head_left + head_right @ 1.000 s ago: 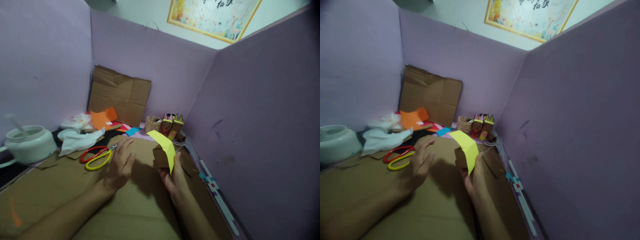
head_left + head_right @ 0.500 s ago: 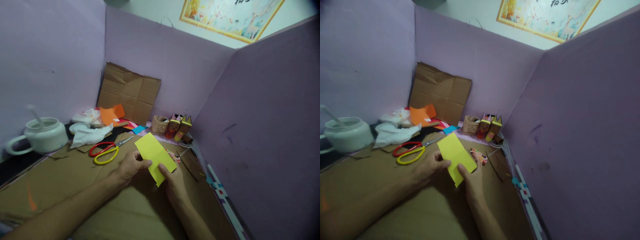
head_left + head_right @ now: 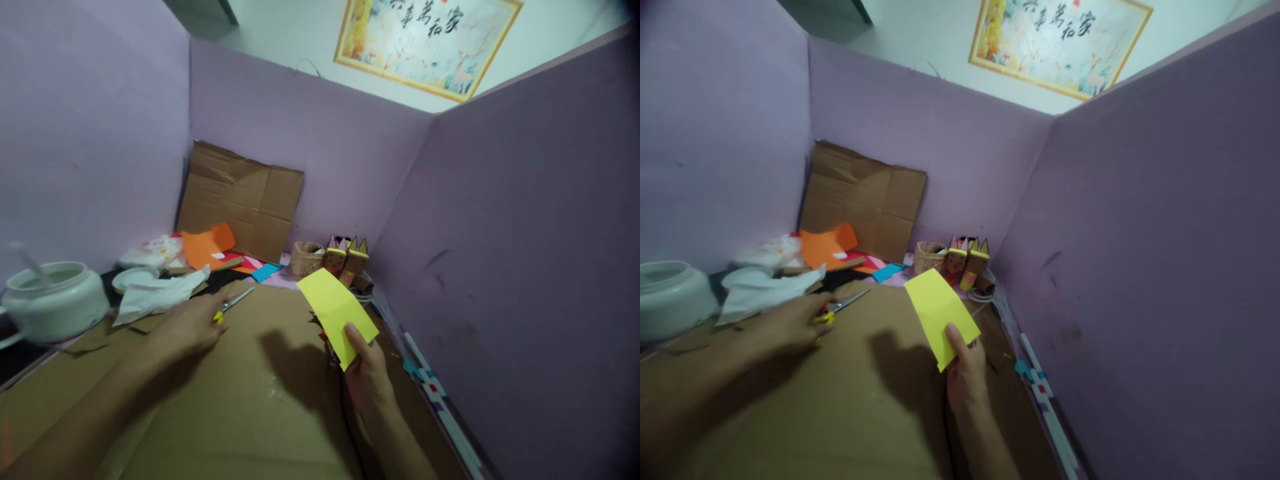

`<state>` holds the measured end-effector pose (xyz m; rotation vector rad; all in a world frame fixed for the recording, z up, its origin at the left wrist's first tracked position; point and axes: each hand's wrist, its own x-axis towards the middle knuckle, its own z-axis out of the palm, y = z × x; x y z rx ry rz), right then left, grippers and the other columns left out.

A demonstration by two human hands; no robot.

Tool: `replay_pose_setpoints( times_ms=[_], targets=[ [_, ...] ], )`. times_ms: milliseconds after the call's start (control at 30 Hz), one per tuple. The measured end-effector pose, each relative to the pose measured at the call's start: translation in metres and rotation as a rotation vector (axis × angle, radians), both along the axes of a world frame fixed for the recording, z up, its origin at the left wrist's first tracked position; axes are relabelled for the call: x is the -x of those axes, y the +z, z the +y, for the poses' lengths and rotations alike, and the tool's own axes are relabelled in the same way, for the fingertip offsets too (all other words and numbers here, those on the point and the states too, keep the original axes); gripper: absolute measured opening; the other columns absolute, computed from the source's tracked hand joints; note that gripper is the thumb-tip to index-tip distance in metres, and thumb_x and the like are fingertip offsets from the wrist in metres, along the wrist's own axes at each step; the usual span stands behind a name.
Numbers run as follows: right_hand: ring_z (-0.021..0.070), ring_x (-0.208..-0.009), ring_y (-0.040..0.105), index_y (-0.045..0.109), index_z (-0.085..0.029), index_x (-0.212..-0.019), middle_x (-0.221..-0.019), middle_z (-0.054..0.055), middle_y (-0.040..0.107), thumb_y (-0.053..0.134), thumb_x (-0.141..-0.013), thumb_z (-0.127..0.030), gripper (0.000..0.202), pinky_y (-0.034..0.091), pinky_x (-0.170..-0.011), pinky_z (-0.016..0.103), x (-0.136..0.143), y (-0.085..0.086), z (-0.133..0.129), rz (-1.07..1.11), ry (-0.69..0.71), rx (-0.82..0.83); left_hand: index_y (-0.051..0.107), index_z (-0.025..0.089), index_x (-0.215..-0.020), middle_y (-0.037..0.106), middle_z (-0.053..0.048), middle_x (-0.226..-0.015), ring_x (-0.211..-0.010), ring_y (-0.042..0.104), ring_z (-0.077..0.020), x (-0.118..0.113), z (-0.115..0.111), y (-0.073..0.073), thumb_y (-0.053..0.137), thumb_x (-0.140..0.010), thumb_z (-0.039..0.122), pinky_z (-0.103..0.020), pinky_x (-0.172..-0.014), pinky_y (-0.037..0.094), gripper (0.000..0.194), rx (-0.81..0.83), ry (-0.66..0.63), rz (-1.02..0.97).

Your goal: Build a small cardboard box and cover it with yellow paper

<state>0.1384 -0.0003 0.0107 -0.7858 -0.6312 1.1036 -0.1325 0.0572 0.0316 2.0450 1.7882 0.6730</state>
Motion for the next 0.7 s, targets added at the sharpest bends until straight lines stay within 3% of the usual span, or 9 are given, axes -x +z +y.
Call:
replay_pose_setpoints(
  times_ms=[67, 167, 267, 400, 600, 700],
  targets=[
    [0.0213, -0.075, 0.069, 0.061, -0.015, -0.111, -0.091, 0.006, 0.074, 0.075, -0.065, -0.025, 0.049, 0.055, -0.063, 0.031, -0.005, 0.001, 0.001, 0.008, -0.021, -0.015, 0.068, 0.016, -0.089, 0.064, -0.016, -0.083, -0.079, 0.059, -0.0398, 0.016, 0.005, -0.008, 0.057, -0.058, 0.027, -0.042, -0.064, 0.039, 0.035, 0.016, -0.008, 0.147],
    [0.0209, -0.07, 0.069, 0.058, -0.015, -0.115, -0.091, 0.006, 0.074, 0.075, -0.064, -0.025, 0.055, 0.054, -0.058, 0.03, -0.007, 0.0, 0.001, 0.011, -0.023, -0.027, 0.065, 0.018, -0.098, 0.064, -0.016, -0.091, -0.085, 0.06, -0.038, 0.025, 0.01, -0.022, 0.054, -0.059, 0.025, -0.042, -0.068, 0.041, 0.041, 0.053, -0.096, 0.29],
    [0.0215, -0.071, 0.069, 0.054, -0.016, -0.121, -0.094, 0.007, 0.074, 0.077, -0.063, -0.024, 0.064, 0.055, -0.057, 0.03, -0.006, -0.001, 0.0, 0.012, -0.001, -0.016, 0.063, 0.02, -0.099, 0.064, -0.014, -0.09, -0.084, 0.061, -0.0339, 0.026, 0.013, -0.028, 0.055, -0.061, 0.028, -0.039, -0.069, 0.043, 0.04, 0.008, -0.064, 0.3],
    [0.023, -0.078, 0.07, 0.054, -0.016, -0.122, -0.098, 0.008, 0.073, 0.077, -0.061, -0.023, 0.066, 0.056, -0.064, 0.032, -0.005, 0.001, -0.002, 0.023, 0.007, -0.026, 0.062, 0.019, -0.085, 0.063, -0.01, -0.074, -0.068, 0.06, -0.0313, 0.026, 0.013, -0.026, 0.049, -0.07, 0.04, -0.039, -0.061, 0.042, 0.028, -0.027, 0.003, 0.284],
    [0.0211, -0.074, 0.07, 0.057, -0.015, -0.117, -0.095, 0.007, 0.073, 0.078, -0.06, -0.022, 0.062, 0.056, -0.061, 0.029, -0.006, 0.001, -0.002, 0.027, -0.007, -0.016, 0.061, 0.015, -0.082, 0.065, -0.017, -0.073, -0.066, 0.061, -0.0355, 0.023, 0.016, -0.022, 0.057, -0.06, 0.038, -0.039, -0.056, 0.041, 0.032, 0.028, 0.035, 0.277],
    [0.0219, -0.071, 0.069, 0.058, -0.015, -0.116, -0.093, 0.007, 0.074, 0.077, -0.062, -0.024, 0.058, 0.056, -0.06, 0.031, -0.006, 0.001, -0.002, 0.013, -0.007, -0.006, 0.06, 0.015, -0.085, 0.066, -0.016, -0.076, -0.069, 0.061, -0.0346, 0.024, 0.019, -0.022, 0.057, -0.062, 0.041, -0.039, -0.058, 0.041, 0.035, -0.038, 0.058, 0.17]
  ],
)
